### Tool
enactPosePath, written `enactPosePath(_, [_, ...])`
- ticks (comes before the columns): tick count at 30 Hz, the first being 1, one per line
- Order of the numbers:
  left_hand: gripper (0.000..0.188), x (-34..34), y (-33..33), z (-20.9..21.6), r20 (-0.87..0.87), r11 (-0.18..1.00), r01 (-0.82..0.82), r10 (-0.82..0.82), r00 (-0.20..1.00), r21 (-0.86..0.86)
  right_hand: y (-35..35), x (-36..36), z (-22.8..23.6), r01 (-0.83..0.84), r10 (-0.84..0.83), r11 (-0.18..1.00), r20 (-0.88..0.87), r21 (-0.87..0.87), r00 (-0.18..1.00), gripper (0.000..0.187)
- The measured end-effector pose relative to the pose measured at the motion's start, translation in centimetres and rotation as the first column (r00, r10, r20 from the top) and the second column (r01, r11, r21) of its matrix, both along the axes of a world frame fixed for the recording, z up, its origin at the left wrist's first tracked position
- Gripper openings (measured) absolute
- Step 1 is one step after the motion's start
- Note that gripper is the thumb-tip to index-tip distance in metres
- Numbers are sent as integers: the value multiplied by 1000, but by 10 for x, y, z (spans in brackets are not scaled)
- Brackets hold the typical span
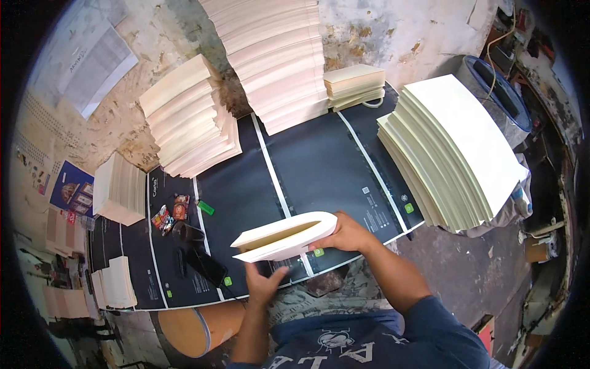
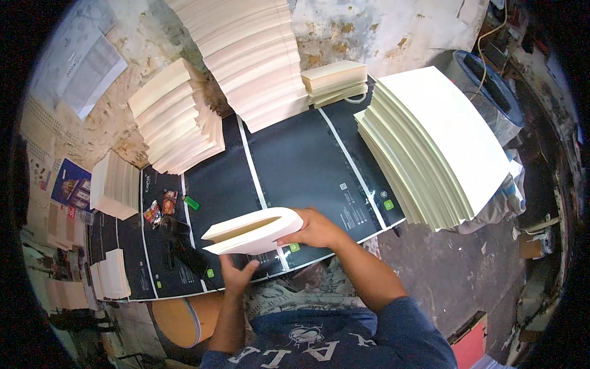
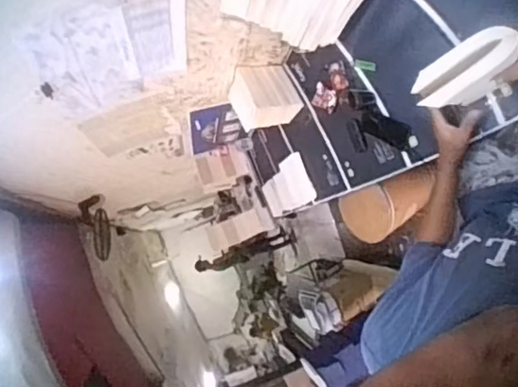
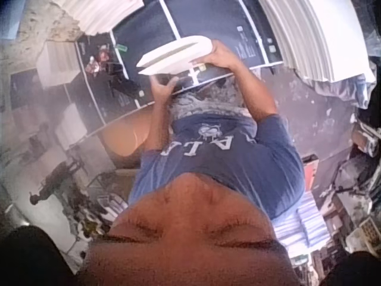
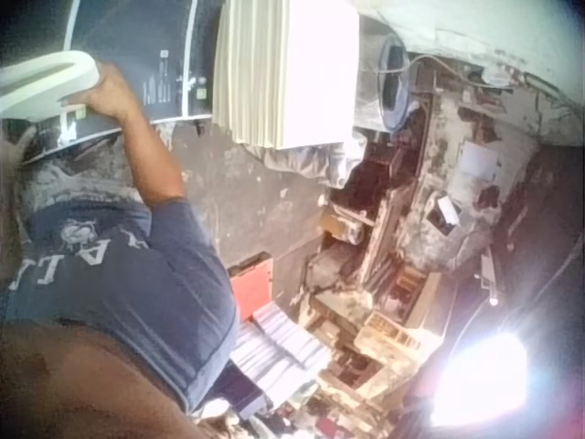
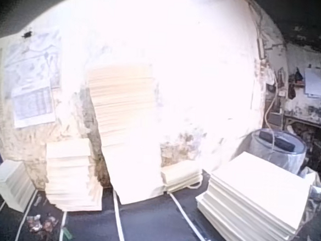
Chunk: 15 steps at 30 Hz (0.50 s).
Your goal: The person sorts through a stack of paper by bending the stack to fan out the pages and then moving individual sheets into a new pile.
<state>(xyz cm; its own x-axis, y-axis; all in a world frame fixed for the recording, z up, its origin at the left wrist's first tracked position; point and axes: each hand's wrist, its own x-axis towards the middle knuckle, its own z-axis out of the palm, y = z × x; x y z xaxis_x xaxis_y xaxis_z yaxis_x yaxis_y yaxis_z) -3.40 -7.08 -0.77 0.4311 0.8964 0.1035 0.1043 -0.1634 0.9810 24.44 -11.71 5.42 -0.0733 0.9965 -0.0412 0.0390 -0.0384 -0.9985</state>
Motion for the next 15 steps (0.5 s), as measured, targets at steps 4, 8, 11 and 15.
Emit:
enactPosePath(4, [80, 16, -26, 23, -114, 858, -198, 282, 953, 474, -1, 0, -3, 35, -34, 999, -34, 2, 999, 59])
enactPosePath(8, [36, -8, -7, 21, -41, 998, -22, 24, 999, 64, 1, 0, -3, 42, -45, 998, -88, -36, 995, 52])
enactPosePath(11, [35, -8, 42, 47, 1, 896, 329, -345, 939, -300, 2, 0, -4, 37, -38, 999, -79, -18, 996, 50])
enactPosePath(15, [28, 1, 51, 22, -137, 981, 191, -193, 972, -28, 7, -8, -4, 149, -150, 989, 40, 24, 988, 46])
